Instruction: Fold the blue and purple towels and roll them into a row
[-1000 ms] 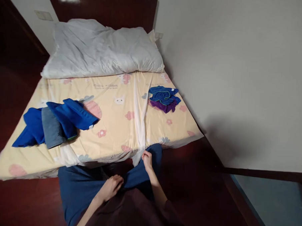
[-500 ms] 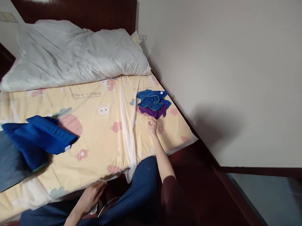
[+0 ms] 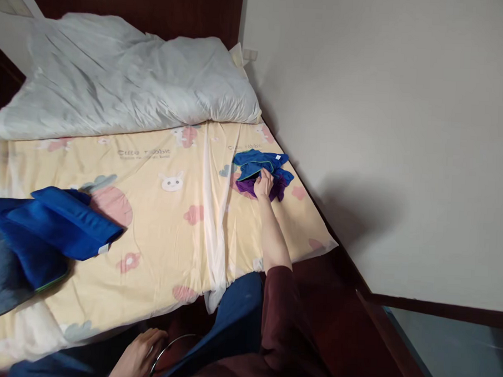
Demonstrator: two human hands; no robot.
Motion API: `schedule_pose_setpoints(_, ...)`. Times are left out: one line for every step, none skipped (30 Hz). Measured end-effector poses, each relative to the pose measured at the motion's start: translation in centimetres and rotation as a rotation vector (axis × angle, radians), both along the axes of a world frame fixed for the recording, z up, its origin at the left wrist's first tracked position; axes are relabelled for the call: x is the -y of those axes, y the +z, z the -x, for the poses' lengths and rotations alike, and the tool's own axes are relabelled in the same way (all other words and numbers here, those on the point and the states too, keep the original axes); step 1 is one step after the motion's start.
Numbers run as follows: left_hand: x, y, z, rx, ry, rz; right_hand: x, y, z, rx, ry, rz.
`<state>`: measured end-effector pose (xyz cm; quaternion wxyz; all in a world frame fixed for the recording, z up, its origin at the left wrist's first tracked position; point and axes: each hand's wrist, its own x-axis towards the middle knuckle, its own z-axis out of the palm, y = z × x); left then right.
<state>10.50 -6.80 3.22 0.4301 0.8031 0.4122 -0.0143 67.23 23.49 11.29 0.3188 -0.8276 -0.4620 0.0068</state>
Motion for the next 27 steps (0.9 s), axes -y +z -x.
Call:
schedule_pose_setpoints(-0.1,0.6,-0.1,0.016,0.002,-0.014,0.3,2.0,-0.1,0.044,0.016,-0.067)
schedule_pose_setpoints(-0.2,1.1,-0.2,0.04,0.012,-0.034,0.6,4.4,-0.1,0.083,0.03,-0.138)
schedule_pose_setpoints(-0.3,1.7,-0.3,0.074,0.027,-0.058,1.0,6.9,0.1,0.116,0.047,-0.214)
schedule_pose_setpoints(-0.3,2.4,-0.3,0.113,0.047,-0.081,1.4,9.6,0.5,0.143,0.073,-0.294)
schedule_pose_setpoints(-0.2,3.2,-0.4,0.155,0.068,-0.103,2.0,12.4,1.1,0.167,0.11,-0.371)
schedule_pose_setpoints(0.0,4.1,-0.4,0.196,0.09,-0.122,2.7,15.1,2.0,0.189,0.159,-0.442)
schedule_pose_setpoints(0.2,5.1,-0.4,0.236,0.11,-0.138,3.5,17.7,3.1,0.209,0.216,-0.502)
schedule_pose_setpoints(0.5,6.3,-0.4,0.274,0.132,-0.151,4.5,20.1,4.4,0.228,0.275,-0.552)
schedule_pose_setpoints(0.8,7.5,-0.4,0.31,0.159,-0.161,5.6,22.4,5.8,0.244,0.334,-0.592)
schedule_pose_setpoints(1.1,8.9,-0.4,0.346,0.192,-0.169,6.7,24.6,7.3,0.256,0.388,-0.629)
schedule_pose_setpoints(1.3,10.3,-0.4,0.384,0.23,-0.174,7.8,26.6,8.7,0.264,0.437,-0.665)
schedule_pose_setpoints(1.5,11.8,-0.3,0.425,0.267,-0.18,8.9,28.4,10.1,0.267,0.479,-0.702)
schedule_pose_setpoints(1.7,13.3,-0.2,0.47,0.301,-0.191,9.9,30.1,11.4,0.267,0.515,-0.741)
schedule_pose_setpoints(1.7,14.7,0.0,0.52,0.335,-0.213,10.8,31.5,12.7,0.266,0.55,-0.783)
schedule_pose_setpoints(1.6,16.2,0.2,0.573,0.37,-0.25,11.5,32.8,13.9,0.263,0.586,-0.824)
schedule_pose_setpoints(1.5,17.7,0.4,0.633,0.403,-0.296,12.2,33.9,15.1,0.257,0.623,-0.859)
schedule_pose_setpoints(1.4,19.2,0.6,0.696,0.436,-0.343,12.7,34.6,16.4,0.247,0.664,-0.885)
schedule_pose_setpoints(1.3,20.7,0.7,0.768,0.466,-0.39,13.2,35.2,17.8,0.233,0.707,-0.898)
schedule_pose_setpoints(1.1,22.2,0.7,0.84,0.486,-0.433,13.8,35.5,19.3,0.21,0.75,-0.899)
schedule_pose_setpoints(1.0,23.6,0.6,0.899,0.494,-0.472,14.4,35.5,21.0,0.179,0.793,-0.889)
schedule_pose_setpoints(0.9,25.1,0.4,0.936,0.493,-0.512,15.1,35.3,22.8,0.138,0.833,-0.874)
schedule_pose_setpoints(0.8,26.4,0.1,0.948,0.486,-0.553,15.9,34.8,24.7,0.087,0.87,-0.855)
schedule_pose_setpoints(0.7,27.6,-0.3,0.937,0.475,-0.599,16.7,34.3,26.6,0.028,0.904,-0.83)
schedule_pose_setpoints(0.6,28.6,-0.7,0.909,0.466,-0.651,17.6,33.6,28.5,-0.039,0.934,-0.801)
schedule_pose_setpoints(0.5,29.4,-1.2,0.875,0.457,-0.703,18.4,32.8,30.2,-0.11,0.961,-0.769)
schedule_pose_setpoints(0.3,30.0,-1.6,0.844,0.454,-0.749,19.2,32.1,31.8,-0.179,0.987,-0.735)
schedule_pose_setpoints(0.2,30.4,-2.0,0.818,0.452,-0.785,20.0,31.3,33.1,-0.243,1.012,-0.7)
